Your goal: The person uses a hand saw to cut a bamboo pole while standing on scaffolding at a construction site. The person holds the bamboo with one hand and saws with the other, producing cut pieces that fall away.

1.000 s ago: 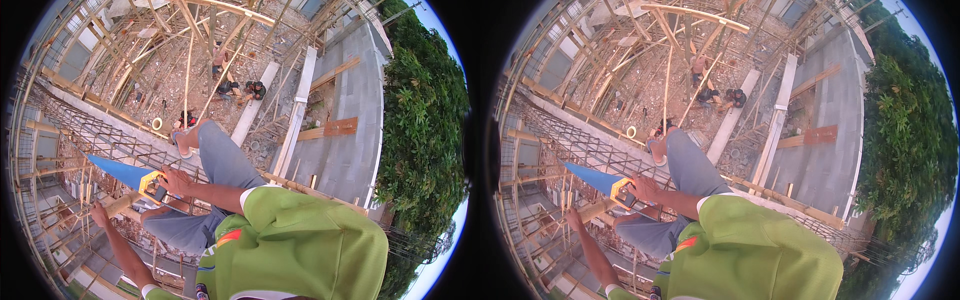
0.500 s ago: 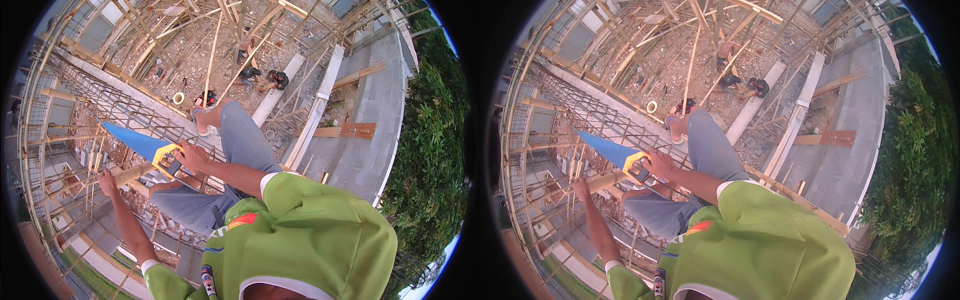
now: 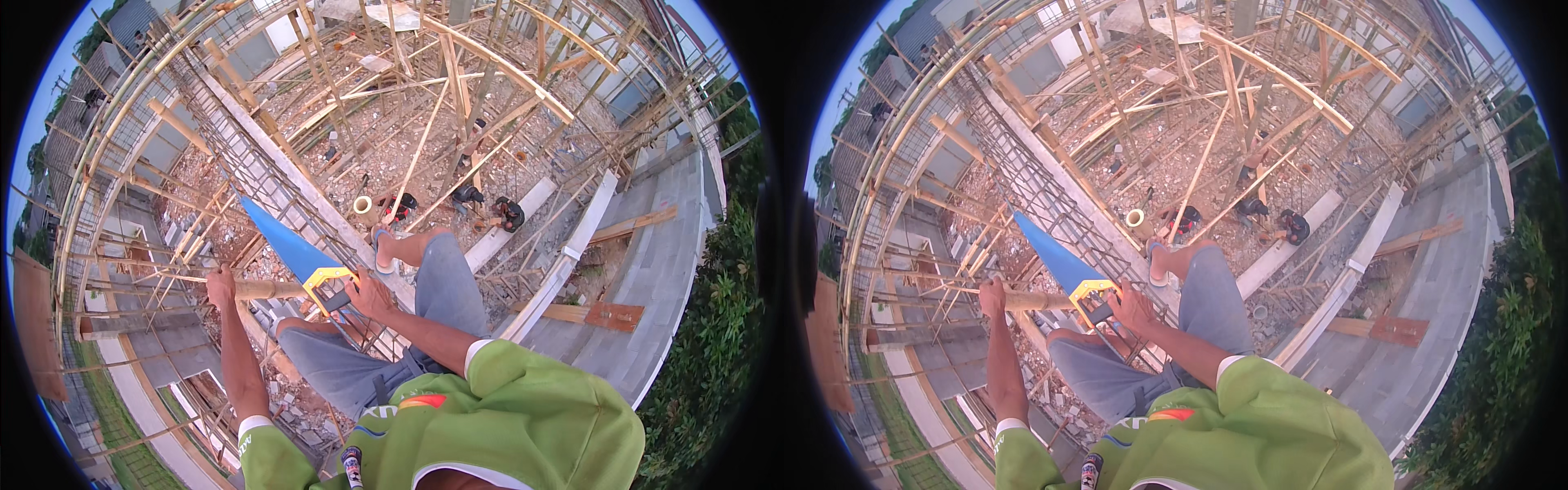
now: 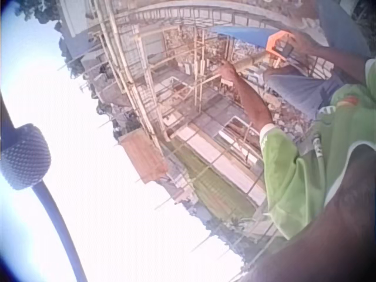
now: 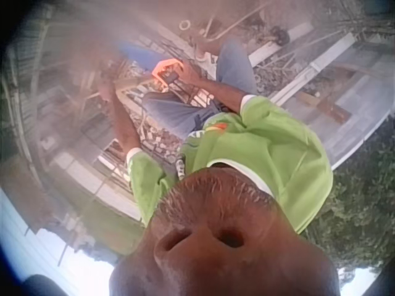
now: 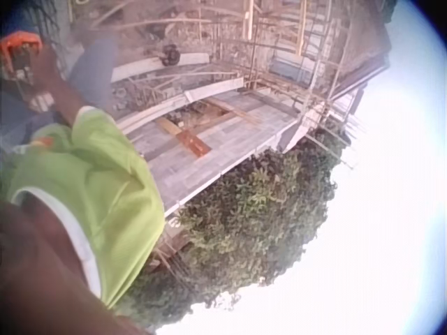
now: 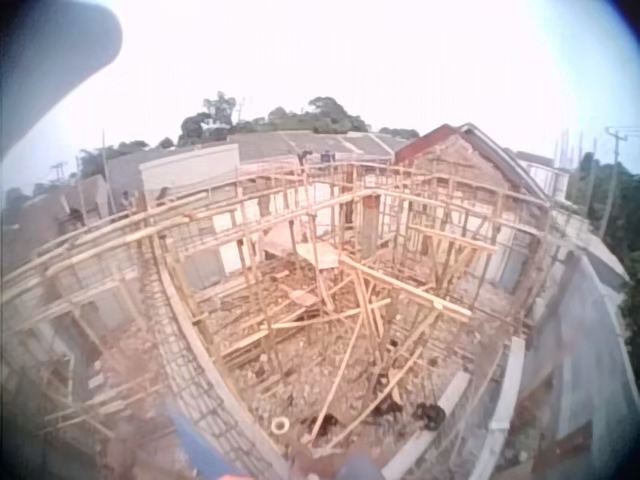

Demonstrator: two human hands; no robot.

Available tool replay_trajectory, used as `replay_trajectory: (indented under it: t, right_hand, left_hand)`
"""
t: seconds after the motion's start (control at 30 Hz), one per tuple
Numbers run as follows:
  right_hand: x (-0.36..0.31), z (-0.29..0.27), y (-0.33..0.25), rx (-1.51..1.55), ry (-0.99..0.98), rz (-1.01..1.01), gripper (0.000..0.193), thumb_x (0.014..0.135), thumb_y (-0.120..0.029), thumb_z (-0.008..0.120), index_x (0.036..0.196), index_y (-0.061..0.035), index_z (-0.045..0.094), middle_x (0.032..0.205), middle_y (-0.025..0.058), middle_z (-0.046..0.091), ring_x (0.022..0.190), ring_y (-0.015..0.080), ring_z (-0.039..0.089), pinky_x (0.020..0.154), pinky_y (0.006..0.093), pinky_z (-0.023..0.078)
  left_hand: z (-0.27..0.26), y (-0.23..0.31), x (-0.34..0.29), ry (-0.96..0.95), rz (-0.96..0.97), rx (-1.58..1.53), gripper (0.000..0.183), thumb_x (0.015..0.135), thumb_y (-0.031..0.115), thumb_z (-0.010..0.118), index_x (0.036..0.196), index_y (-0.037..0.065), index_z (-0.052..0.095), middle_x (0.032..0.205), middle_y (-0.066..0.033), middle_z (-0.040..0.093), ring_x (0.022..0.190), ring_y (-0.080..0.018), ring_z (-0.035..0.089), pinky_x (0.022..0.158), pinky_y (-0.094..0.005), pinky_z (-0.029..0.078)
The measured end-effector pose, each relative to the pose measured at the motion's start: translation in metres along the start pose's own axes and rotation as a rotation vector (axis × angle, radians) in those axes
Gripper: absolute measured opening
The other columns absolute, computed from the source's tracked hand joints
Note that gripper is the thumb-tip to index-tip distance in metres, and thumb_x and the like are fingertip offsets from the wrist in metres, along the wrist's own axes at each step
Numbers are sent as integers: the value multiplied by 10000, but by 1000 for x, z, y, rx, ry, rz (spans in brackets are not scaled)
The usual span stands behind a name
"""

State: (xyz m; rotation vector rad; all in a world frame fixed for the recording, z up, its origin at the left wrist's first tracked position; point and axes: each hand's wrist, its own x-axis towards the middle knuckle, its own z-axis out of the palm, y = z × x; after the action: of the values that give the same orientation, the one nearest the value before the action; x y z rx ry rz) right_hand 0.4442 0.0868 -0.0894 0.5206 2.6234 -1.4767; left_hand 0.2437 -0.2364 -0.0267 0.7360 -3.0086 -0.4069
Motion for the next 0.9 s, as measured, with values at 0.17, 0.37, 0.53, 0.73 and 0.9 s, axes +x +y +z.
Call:
replay_trajectory:
  t: [0.17,0.37,0.53,0.73,0.9]
  right_hand:
    - [0,-5,-4,4,-68,23,581,934,-406,554,1290,47,471,905,304,689,840,493,682,762,572,535]
    - [-1,-9,-3,34,-71,59,549,920,-404,568,1238,37,490,978,300,691,870,469,693,777,554,548]
    - [2,2,5,42,-50,17,607,926,-437,545,1289,46,489,828,296,690,768,487,685,718,567,540]
    - [4,2,12,64,-36,25,580,922,-422,546,1249,54,486,824,290,681,775,474,680,718,562,533]
    - [1,1,8,57,-40,11,585,915,-421,536,1243,58,477,787,283,675,741,464,676,696,560,524]
  left_hand:
    - [2,-10,1,2,-3,38,492,858,467,554,1167,131,737,1141,-237,704,1074,-429,665,935,-515,512]
    - [12,-13,14,-25,41,52,490,859,484,544,1153,145,743,1137,-233,704,1066,-430,663,920,-546,497]
    - [13,-24,21,-3,39,99,481,871,526,547,1159,196,747,1132,-200,714,1072,-401,664,923,-526,502]
    - [21,-18,27,-58,68,96,506,880,560,565,1160,180,747,1129,-182,720,1057,-390,667,914,-520,501]
    - [23,-48,49,-85,203,-6,588,902,570,578,1132,53,736,1050,-206,724,981,-381,666,891,-509,486]
